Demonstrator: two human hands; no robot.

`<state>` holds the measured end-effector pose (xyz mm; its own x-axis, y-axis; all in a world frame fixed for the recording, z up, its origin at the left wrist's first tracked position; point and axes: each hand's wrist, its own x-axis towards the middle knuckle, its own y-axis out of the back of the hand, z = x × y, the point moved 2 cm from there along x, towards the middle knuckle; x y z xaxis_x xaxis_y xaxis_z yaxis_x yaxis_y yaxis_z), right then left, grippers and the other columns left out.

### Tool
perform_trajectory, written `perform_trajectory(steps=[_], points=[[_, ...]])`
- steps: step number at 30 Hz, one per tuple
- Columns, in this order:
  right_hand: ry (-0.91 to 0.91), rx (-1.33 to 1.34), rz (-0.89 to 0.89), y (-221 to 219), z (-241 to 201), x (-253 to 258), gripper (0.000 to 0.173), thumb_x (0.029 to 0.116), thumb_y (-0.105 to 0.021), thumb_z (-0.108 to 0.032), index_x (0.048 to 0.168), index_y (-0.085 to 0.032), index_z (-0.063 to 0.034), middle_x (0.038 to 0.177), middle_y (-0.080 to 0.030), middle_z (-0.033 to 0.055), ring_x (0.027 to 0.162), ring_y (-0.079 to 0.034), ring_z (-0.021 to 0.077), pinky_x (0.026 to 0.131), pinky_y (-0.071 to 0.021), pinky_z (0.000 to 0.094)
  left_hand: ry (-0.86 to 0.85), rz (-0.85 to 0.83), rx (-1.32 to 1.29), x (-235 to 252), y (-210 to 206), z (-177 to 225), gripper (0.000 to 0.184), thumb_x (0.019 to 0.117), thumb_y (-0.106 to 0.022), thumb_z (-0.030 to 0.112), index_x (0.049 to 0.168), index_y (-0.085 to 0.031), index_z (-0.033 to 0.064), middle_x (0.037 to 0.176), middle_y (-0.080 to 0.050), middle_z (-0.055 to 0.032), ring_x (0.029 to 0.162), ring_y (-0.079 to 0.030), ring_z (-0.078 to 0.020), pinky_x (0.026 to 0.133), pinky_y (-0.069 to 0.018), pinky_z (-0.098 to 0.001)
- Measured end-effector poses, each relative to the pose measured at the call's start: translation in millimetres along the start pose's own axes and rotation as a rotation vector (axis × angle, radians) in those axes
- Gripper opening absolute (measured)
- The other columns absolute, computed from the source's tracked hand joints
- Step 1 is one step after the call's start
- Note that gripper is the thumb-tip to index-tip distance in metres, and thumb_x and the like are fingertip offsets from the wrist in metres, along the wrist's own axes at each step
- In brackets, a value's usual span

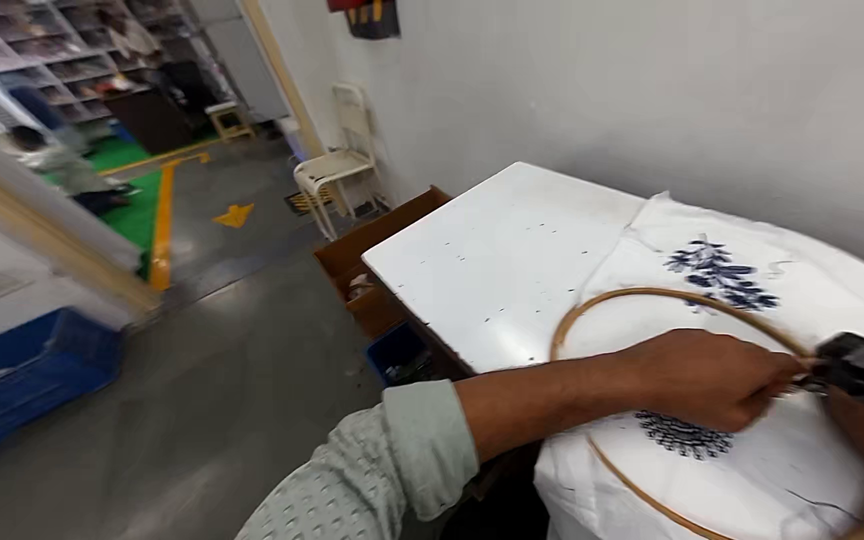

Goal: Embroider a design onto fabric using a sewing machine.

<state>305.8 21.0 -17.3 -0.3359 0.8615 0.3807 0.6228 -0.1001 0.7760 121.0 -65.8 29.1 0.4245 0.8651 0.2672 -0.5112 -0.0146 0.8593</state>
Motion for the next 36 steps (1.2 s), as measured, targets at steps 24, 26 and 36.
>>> perform_trajectory(steps=[24,26,36], points=[[-0.291,-0.367,-0.04,57,-18,4,0.029,0.0927,-0.069,-0.017,0.11,-0.071,0.0068,0.113,-0.068,0.0309,0.113,-0.064,0.0473,0.093,-0.0465,0.0676,0.594,0.682,0.065,-32,80,-72,0.025,0.1062,-0.049,0.021,0.114,-0.065,0.0023,0.078,-0.065,-0.0122,0.069,-0.064,-0.0286,0.066,-0.0541,-0.0524],[-0.291,-0.376,-0.056,58,-22,5,0.03,0.0931,-0.069,-0.018,0.11,-0.071,0.0059,0.115,-0.068,0.0296,0.115,-0.063,0.0461,0.096,-0.0458,0.0664,0.546,0.423,0.118,-47,74,-28,0.033,0.1065,-0.051,0.028,0.127,-0.063,0.0045,0.097,-0.071,-0.0127,0.079,-0.069,-0.0291,0.076,-0.057,-0.0546],[-0.4,-0.108,-0.593,80,-37,4,0.025,0.1039,-0.059,-0.024,0.094,-0.067,-0.003,0.07,-0.057,0.0031,0.058,-0.05,0.0115,0.059,-0.0444,0.0307,0.963,-0.164,0.63,-115,77,-29,0.021,0.1011,-0.055,0.009,0.107,-0.07,-0.0035,0.108,-0.069,-0.0249,0.097,-0.069,-0.0458,0.078,-0.0536,-0.063]])
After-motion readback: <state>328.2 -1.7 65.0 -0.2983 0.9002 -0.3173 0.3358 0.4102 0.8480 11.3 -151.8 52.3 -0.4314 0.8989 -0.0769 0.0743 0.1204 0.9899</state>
